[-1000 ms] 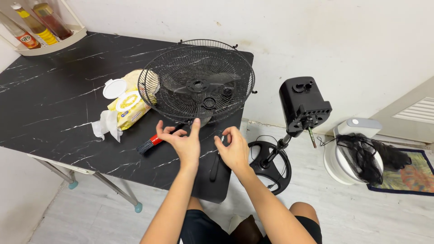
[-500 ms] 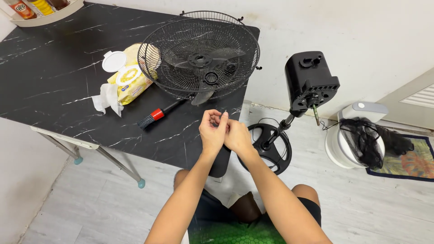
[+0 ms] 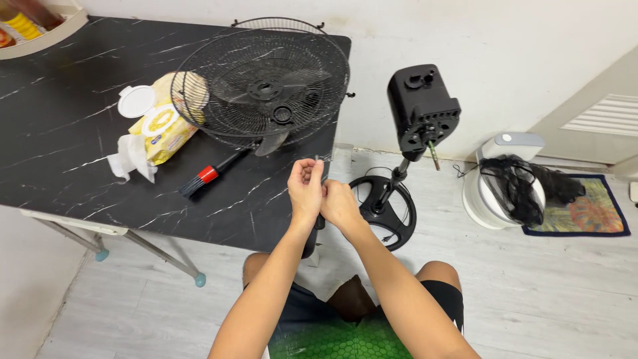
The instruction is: The person disassembles a standing fan by removing the front grille, fan blade, and rear grille. They use a screwdriver to loosen screws on the fan's neck and place the removed parts on a nearby table.
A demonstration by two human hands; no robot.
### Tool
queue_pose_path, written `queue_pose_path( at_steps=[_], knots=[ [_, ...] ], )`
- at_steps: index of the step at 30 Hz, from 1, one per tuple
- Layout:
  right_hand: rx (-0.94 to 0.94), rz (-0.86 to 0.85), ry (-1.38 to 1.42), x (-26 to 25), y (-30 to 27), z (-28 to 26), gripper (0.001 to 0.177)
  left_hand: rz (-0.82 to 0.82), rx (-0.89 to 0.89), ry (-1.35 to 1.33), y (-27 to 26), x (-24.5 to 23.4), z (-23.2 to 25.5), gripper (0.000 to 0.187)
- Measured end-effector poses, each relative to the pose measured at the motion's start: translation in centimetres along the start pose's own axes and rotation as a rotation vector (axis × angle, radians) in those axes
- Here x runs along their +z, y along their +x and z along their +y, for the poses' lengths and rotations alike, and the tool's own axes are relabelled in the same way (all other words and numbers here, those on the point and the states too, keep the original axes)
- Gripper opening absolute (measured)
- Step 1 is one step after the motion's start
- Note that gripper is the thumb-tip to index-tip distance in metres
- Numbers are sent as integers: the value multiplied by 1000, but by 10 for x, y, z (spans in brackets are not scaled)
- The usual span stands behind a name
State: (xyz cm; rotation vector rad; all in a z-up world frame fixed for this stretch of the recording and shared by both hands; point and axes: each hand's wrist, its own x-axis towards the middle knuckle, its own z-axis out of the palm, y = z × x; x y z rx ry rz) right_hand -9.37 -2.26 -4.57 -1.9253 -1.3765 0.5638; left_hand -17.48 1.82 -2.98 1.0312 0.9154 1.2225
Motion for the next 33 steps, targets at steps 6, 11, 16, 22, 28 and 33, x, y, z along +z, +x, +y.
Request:
queue_pose_path(
  at_steps=[6, 11, 16, 22, 28, 33],
  knots=[
    [86, 132, 165, -72, -24, 7, 20, -144, 221, 325, -5, 63, 18, 24],
    [71, 259, 168, -136, -34, -6, 20, -219, 346, 370, -8, 120, 24, 33],
    [283, 199, 274, -180, -53, -14, 31, -199, 380, 275, 10, 166, 22, 44],
    [125, 331, 125, -202, -60, 0, 33, -211, 330, 662, 36, 192, 11, 35],
    [276, 315, 3, -213, -86, 8, 34, -316, 185, 80, 41, 194, 3, 28],
    [324, 290, -77, -217, -93, 10, 35, -232, 193, 156, 26, 194, 4, 31]
  ],
)
